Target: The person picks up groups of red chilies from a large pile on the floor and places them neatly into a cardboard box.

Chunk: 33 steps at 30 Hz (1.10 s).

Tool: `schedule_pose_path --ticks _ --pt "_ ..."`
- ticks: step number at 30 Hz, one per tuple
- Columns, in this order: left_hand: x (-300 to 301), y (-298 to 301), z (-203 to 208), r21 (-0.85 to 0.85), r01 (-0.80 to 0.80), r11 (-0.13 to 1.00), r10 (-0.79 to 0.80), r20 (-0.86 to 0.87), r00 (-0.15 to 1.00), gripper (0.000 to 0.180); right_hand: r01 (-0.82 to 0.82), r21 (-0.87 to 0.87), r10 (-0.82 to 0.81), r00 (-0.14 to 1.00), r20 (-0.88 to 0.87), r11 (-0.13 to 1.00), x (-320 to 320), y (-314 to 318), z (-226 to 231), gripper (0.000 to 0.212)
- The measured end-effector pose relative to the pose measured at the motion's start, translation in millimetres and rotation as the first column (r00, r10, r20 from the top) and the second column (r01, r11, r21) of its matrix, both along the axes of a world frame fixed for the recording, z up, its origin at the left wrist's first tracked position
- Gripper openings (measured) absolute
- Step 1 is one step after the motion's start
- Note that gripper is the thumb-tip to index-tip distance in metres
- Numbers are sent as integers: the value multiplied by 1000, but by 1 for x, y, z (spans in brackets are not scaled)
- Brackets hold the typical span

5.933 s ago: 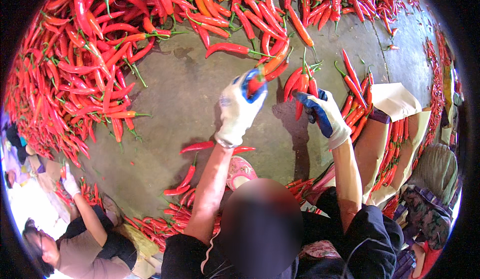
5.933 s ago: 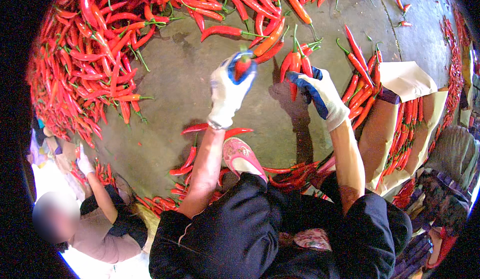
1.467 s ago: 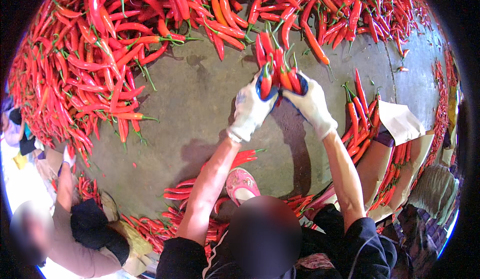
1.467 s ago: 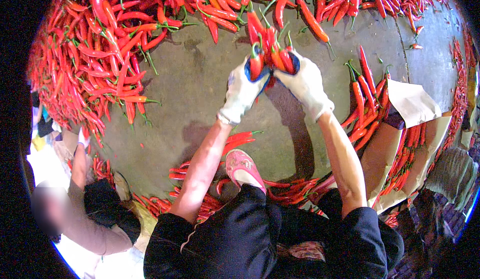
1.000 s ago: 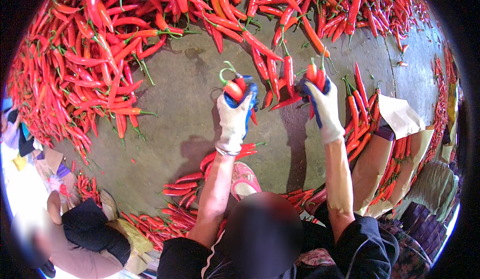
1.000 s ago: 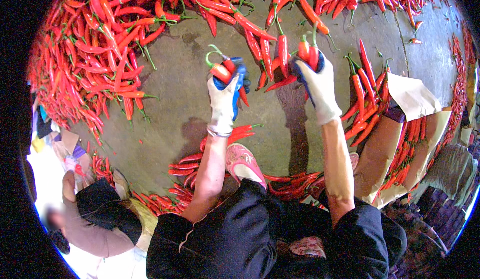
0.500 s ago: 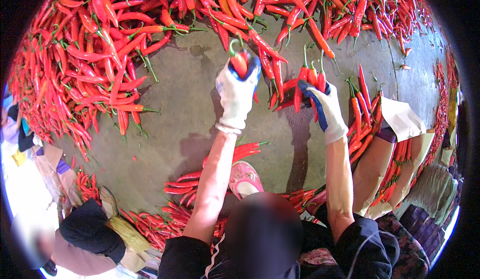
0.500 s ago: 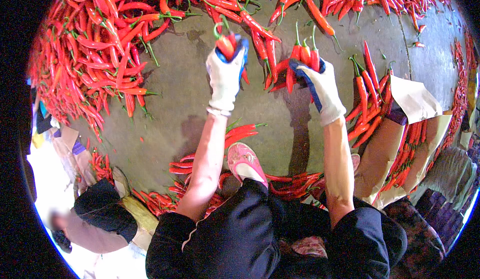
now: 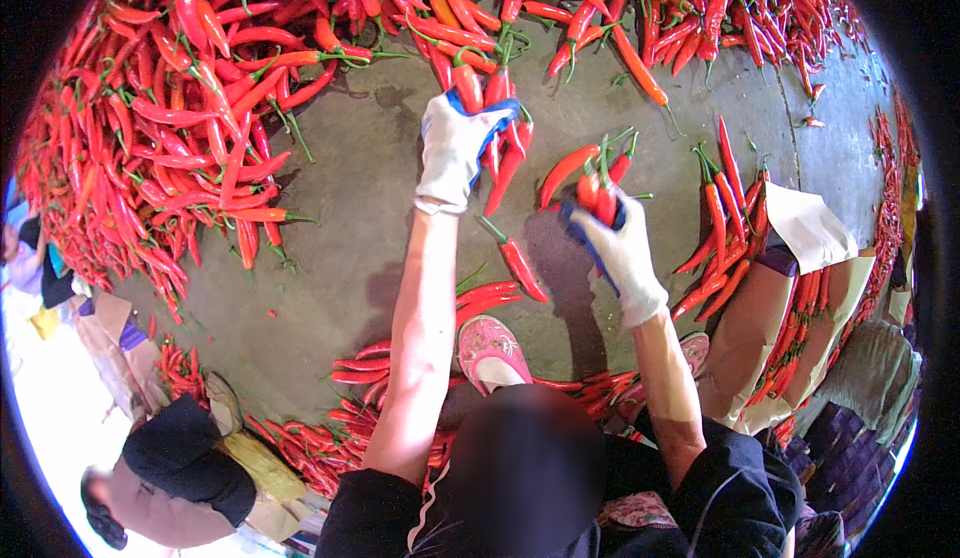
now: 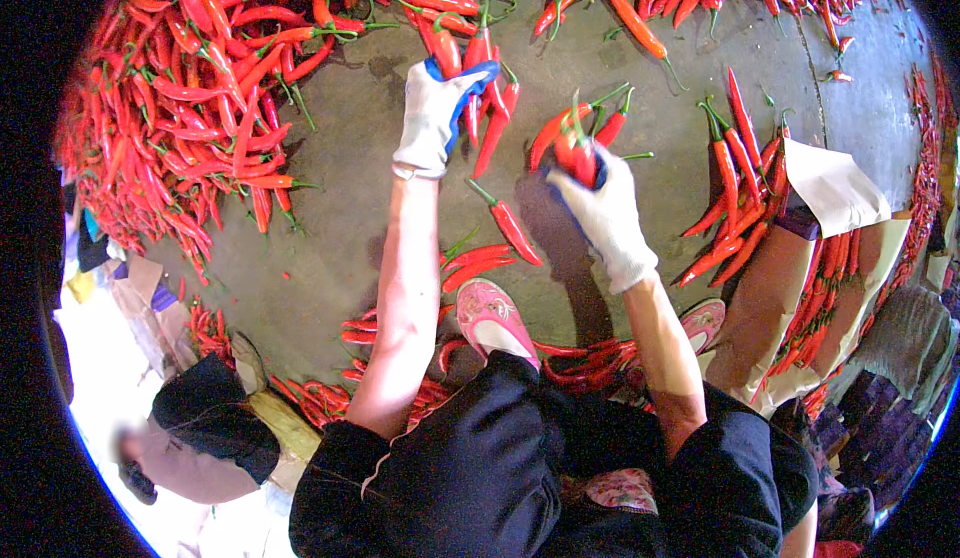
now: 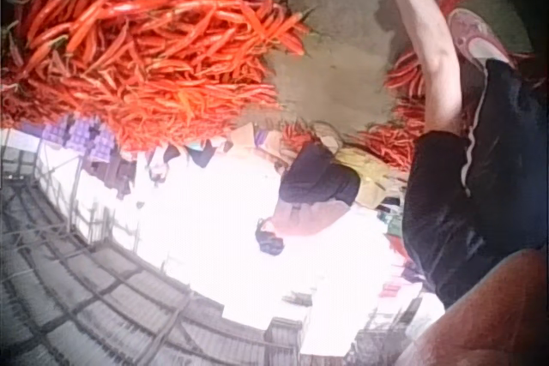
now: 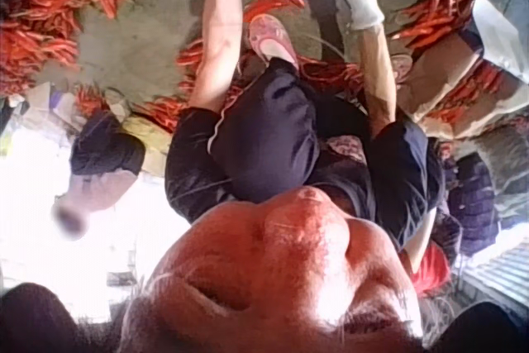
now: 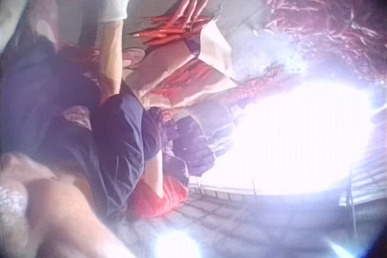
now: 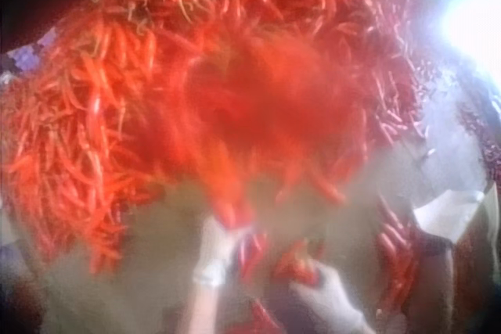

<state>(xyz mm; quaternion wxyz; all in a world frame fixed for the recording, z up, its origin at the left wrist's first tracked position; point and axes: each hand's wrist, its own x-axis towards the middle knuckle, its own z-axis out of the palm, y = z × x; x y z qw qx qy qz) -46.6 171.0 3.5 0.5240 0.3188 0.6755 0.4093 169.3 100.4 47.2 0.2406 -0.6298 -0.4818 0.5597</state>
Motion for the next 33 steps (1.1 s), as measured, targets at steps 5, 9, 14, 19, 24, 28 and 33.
schedule_pose_path --ticks 5,9,14,19,24,28,33 --pt "-9 -36 9 -31 -169 985 167 404 899 22 -234 156 101 805 584 960 -27 52 0 39" --pt "-19 -63 11 -97 -245 965 260 500 826 18 -413 45 249 627 739 909 -61 63 -7 46" --pt "-16 -79 16 -59 -247 967 245 473 846 21 -511 29 306 559 771 859 -81 63 -3 48" --pt "-27 -95 34 -108 -193 975 220 371 902 21 -179 195 120 952 281 964 -41 52 -12 38" --pt "-62 -127 59 -114 336 935 -354 -237 905 30 330 -299 -431 811 -396 895 13 20 -9 25" --pt "-37 -92 53 -104 337 936 -350 -397 848 37 367 -367 -505 755 -419 855 53 1 -17 31" --pt "1 -30 36 -62 513 856 -421 -658 624 38 472 -402 -620 628 -470 784 52 -6 -14 33"
